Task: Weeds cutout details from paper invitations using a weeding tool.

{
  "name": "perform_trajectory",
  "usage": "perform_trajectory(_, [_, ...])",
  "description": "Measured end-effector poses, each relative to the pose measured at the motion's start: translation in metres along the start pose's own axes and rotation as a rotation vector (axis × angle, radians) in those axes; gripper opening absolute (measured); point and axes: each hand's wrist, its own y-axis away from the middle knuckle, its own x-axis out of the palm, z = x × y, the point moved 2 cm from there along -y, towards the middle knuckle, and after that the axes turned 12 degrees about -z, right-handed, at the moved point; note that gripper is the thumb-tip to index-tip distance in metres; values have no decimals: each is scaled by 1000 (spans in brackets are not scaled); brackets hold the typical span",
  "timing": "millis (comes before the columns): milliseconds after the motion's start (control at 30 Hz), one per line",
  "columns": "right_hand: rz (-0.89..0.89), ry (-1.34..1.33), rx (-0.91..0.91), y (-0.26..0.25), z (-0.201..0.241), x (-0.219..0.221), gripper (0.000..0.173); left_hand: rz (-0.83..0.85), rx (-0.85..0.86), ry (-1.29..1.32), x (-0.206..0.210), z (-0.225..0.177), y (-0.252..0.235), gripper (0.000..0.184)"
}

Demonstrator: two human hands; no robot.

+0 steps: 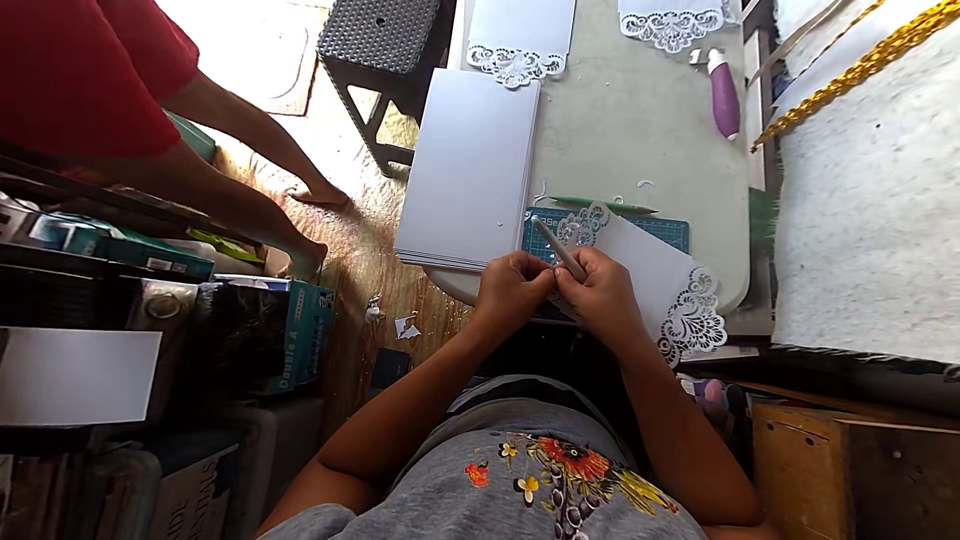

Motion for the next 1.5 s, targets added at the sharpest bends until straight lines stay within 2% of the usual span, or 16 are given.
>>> perform_trajectory(267, [-24,29,-4,1,1,2,7,11,-28,-7,0,-2,-2,4])
perform_trajectory(400, [-77,36,17,0,-1,-2,9,7,37,-55,0,2,1,5])
perform_trajectory(600, [-83,-152,57,0,-5,-10,6,90,-82,38,-6,-2,4,10])
perform_trajectory(667, [29,-215,16,5,-3,-20,7,134,-133,155,-8,1,2,19])
perform_trajectory(733, [245,-186,-26,13,-1,-27,19,134,-172,224,-9,4,-1,30])
perform_trajectory(800, [371,-130,-85,22,-1,-29,17,130,-207,254,-8,4,-3,34])
perform_trajectory(833, [364,-110,-120,25,-1,-31,14,131,-221,264,-8,4,-3,33])
perform_trajectory(900, [241,-113,-170,26,-4,-33,15,143,-219,249,-8,2,-3,26])
perform_trajectory(967, [80,-245,-123,22,-11,-34,17,171,-219,184,-9,-1,-3,20])
perform_trajectory(1033, [-59,-469,-56,17,-16,-33,23,190,-200,96,-8,-4,-4,24])
perform_trajectory(1100, [-159,-633,-48,10,-20,-31,34,180,-171,42,-7,-6,-4,19])
perform_trajectory(1200, [-258,-710,-65,3,-25,-23,47,160,-143,55,-5,-4,-3,12])
perform_trajectory(1267, [-335,-756,-47,0,-29,-15,50,165,-128,62,-4,-4,-2,11])
perform_trajectory(1367, [-363,-813,-76,1,-36,-5,47,174,-115,53,-4,-4,-2,12])
perform_trajectory(1500, [-310,-870,-120,5,-39,-2,43,165,-110,15,-2,-6,-4,12])
